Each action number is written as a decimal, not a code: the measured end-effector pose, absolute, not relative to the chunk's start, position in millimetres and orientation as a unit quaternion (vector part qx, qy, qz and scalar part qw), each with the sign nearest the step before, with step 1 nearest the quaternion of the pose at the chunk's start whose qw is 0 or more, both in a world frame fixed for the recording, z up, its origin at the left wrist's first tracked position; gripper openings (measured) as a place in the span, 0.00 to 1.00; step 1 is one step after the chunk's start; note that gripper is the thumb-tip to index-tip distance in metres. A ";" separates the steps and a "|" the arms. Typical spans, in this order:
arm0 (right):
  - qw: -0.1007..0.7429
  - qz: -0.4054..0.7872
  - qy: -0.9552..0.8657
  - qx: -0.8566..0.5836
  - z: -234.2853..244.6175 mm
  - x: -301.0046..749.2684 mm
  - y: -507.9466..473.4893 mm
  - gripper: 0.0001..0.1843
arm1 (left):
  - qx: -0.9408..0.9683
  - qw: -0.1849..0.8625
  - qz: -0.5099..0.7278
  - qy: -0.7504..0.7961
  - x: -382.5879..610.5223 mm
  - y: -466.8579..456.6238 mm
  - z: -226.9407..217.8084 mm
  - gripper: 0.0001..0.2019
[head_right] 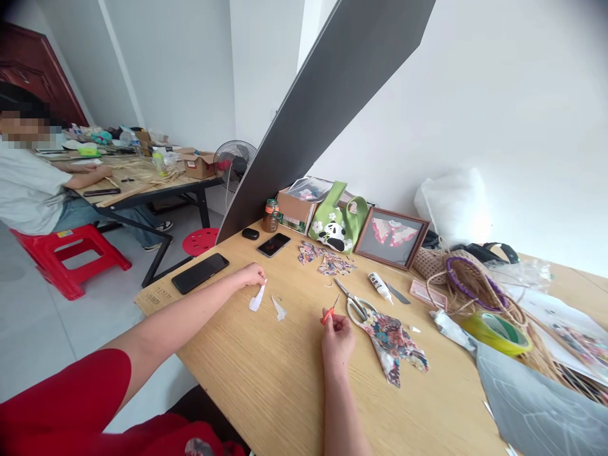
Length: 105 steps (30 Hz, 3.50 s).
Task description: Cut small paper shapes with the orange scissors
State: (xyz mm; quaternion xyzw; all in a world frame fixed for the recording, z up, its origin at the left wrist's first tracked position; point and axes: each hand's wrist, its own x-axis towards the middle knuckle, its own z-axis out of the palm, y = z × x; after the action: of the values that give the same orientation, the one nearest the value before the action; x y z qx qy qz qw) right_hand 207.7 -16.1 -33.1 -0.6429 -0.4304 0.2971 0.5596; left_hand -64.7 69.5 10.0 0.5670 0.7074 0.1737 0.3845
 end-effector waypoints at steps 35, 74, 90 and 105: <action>0.603 0.528 -0.419 -0.427 -19.0 170.6 -34.9 0.38 | 0.574 0.632 0.307 0.421 22.7 -2.3 -5.9 0.23; 0.644 0.458 -0.357 -0.499 -19.6 178.0 -28.5 0.38 | 0.465 0.641 0.416 0.447 3.8 9.7 10.1 0.14; 0.684 0.412 -0.341 -0.496 -19.9 167.3 -34.9 0.34 | 0.472 0.664 0.462 0.350 29.6 -13.5 -0.9 0.26; 0.625 0.427 -0.411 -0.509 -14.5 163.5 -39.2 0.32 | 0.346 0.607 0.607 0.378 18.1 -0.9 8.0 0.17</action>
State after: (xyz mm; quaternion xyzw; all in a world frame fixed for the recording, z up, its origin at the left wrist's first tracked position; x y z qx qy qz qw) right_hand 163.5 -39.2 -14.5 -0.5091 -0.4107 0.4266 0.6246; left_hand 18.1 -0.9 8.0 0.3464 0.3783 0.6071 0.6069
